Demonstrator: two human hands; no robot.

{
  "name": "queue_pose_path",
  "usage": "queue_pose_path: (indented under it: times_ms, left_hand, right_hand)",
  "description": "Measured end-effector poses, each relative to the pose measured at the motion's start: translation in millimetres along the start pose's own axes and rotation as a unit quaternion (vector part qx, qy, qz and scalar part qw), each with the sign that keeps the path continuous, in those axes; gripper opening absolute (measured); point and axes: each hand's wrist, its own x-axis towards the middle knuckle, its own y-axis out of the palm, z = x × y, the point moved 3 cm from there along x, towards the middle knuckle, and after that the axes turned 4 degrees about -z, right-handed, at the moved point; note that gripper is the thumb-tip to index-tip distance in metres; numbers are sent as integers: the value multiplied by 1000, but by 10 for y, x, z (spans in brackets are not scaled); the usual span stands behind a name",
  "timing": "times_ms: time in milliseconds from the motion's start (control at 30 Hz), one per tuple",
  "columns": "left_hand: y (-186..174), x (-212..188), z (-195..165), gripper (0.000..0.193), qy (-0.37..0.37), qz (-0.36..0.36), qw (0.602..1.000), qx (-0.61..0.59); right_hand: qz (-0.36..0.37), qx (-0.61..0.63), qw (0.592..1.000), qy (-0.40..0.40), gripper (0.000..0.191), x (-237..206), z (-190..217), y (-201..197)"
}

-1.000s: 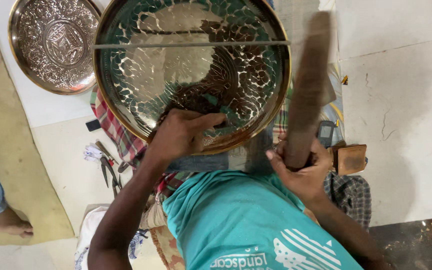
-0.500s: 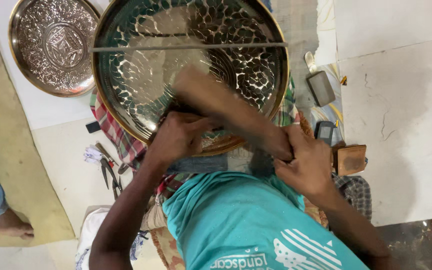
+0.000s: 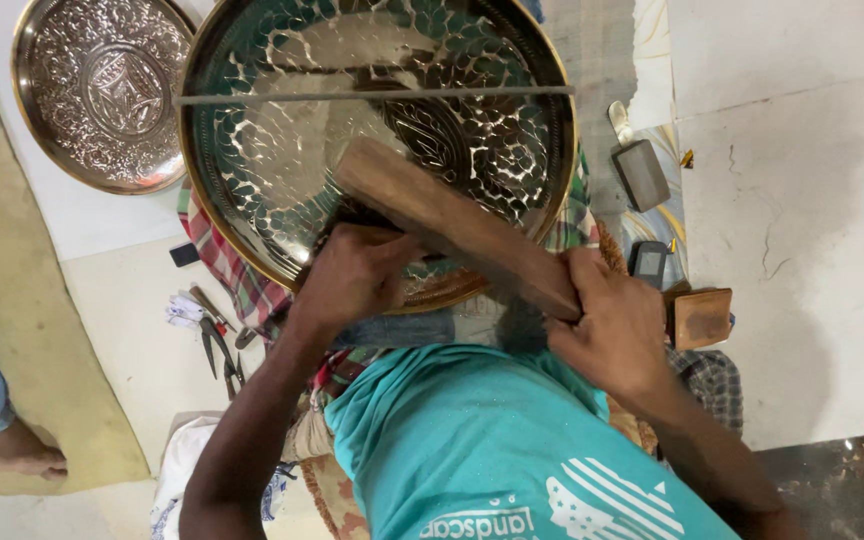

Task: The person sits on the floor and uses a wooden mallet to repeatedly strike a chisel placed on a large brass plate. The plate is held steady with the left hand while the right hand delivers controlled hammer blows to shape or emboss the surface.

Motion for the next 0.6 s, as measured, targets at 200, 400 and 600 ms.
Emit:
queue_pose_path:
  times_ms: [200, 400, 600]
  left_hand:
    - [-10, 16, 1, 56, -32, 11, 999, -27]
    - [9, 25, 10, 58, -23, -7, 1000, -16]
    - [-20, 26, -16, 62, 5, -21, 999, -24]
  right_hand:
    - [-28, -9, 999, -25, 60, -7, -16, -30]
    - [-59, 46, 997, 13, 50, -69, -34, 9]
    - [-31, -18, 999, -3, 57, -75, -56, 23]
